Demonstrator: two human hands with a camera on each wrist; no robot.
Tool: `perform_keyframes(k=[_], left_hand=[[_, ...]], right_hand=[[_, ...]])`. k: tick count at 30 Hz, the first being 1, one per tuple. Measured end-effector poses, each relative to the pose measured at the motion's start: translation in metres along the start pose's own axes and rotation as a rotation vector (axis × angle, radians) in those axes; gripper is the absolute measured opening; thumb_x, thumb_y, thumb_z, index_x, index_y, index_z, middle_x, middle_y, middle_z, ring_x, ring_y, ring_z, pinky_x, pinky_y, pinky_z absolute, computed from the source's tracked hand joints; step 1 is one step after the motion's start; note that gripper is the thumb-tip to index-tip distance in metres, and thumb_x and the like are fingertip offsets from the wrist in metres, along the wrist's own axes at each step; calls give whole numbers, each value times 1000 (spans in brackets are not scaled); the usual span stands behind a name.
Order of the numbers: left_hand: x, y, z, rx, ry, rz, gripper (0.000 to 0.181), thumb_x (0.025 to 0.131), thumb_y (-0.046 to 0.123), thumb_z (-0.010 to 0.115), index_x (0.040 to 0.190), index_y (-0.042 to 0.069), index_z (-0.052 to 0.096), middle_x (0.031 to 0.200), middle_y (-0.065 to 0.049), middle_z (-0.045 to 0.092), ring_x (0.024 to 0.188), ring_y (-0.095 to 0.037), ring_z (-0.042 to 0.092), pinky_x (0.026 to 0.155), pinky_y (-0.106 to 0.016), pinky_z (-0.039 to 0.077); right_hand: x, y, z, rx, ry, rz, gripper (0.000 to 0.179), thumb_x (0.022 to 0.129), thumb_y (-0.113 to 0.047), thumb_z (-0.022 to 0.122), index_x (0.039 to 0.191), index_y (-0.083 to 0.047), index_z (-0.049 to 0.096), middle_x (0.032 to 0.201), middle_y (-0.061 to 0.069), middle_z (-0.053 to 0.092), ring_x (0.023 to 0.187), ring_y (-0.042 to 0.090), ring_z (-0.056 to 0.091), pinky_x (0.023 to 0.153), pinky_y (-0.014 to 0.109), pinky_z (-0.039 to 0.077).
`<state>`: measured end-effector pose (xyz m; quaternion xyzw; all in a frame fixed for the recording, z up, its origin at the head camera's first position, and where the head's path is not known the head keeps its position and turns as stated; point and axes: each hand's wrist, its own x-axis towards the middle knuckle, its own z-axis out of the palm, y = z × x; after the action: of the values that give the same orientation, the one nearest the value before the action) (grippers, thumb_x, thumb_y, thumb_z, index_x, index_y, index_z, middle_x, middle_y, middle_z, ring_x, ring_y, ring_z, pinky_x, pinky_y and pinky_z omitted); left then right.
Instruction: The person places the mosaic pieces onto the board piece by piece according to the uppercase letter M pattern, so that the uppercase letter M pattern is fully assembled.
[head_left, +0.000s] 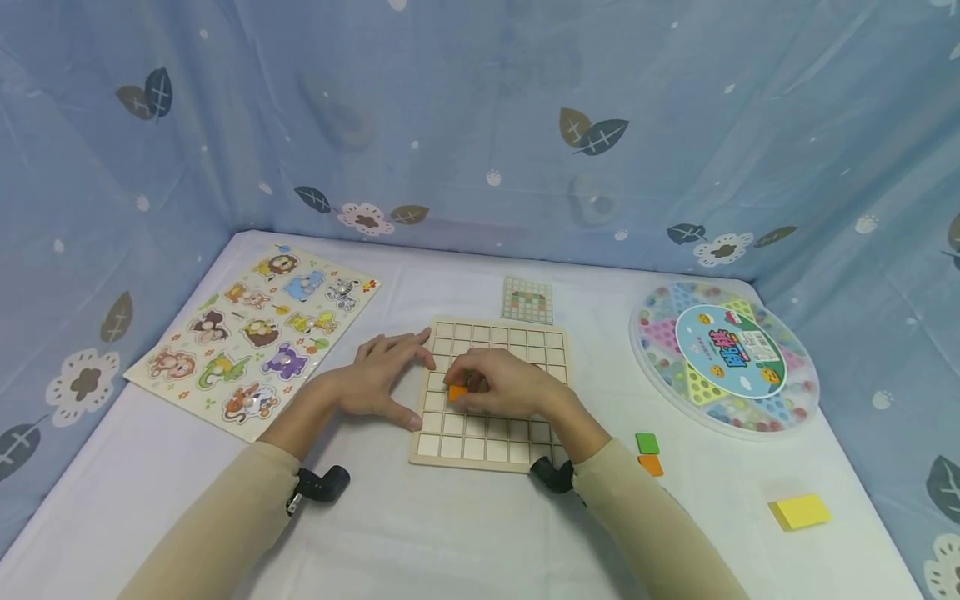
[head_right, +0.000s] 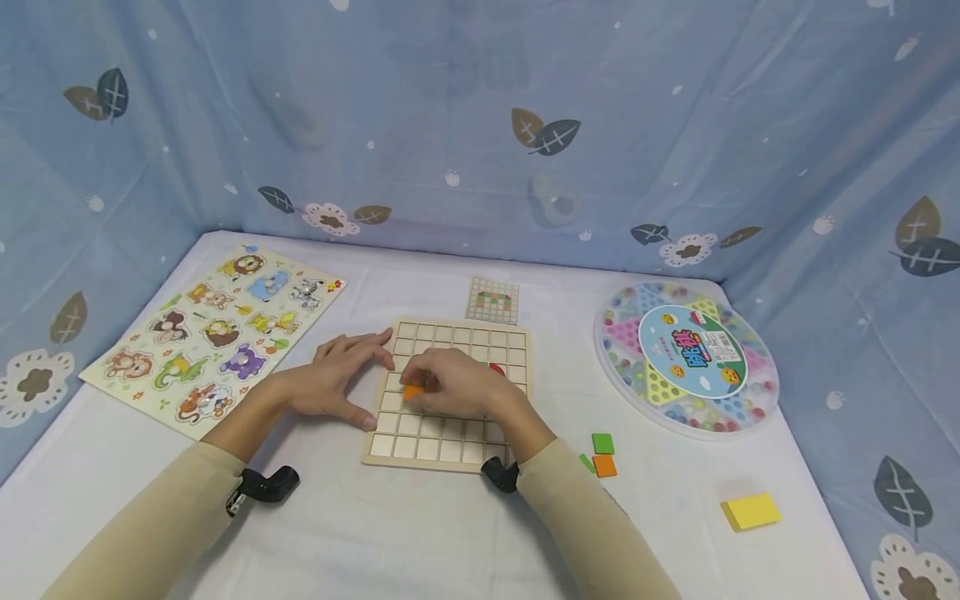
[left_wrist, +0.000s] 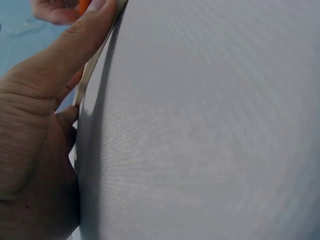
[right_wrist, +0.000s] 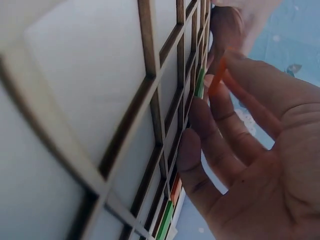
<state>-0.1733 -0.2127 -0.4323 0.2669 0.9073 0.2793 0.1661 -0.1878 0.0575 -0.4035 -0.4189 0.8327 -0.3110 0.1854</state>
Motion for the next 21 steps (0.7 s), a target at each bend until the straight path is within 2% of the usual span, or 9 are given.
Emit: perform_keyframes(k=[10, 21], left_hand=[[1, 0, 1, 5, -5, -4, 80, 69, 58, 90, 131, 31, 47, 174, -4, 7, 155, -40, 10, 118, -69, 6], [1, 0, 0, -3, -9, 1, 81, 70, 57, 90, 132, 30, 46, 174, -5, 6, 155, -40, 8, 118, -69, 4]], right_hand=[[5, 1, 7, -66, -13, 32, 24, 95, -21, 75, 117, -13, 70, 107, -2, 67, 96, 16, 63, 87, 29, 53], [5, -1, 6, -47, -18, 23, 23, 94, -19, 76, 116, -12, 70, 102, -4, 68, 92, 11, 63, 87, 28, 54]])
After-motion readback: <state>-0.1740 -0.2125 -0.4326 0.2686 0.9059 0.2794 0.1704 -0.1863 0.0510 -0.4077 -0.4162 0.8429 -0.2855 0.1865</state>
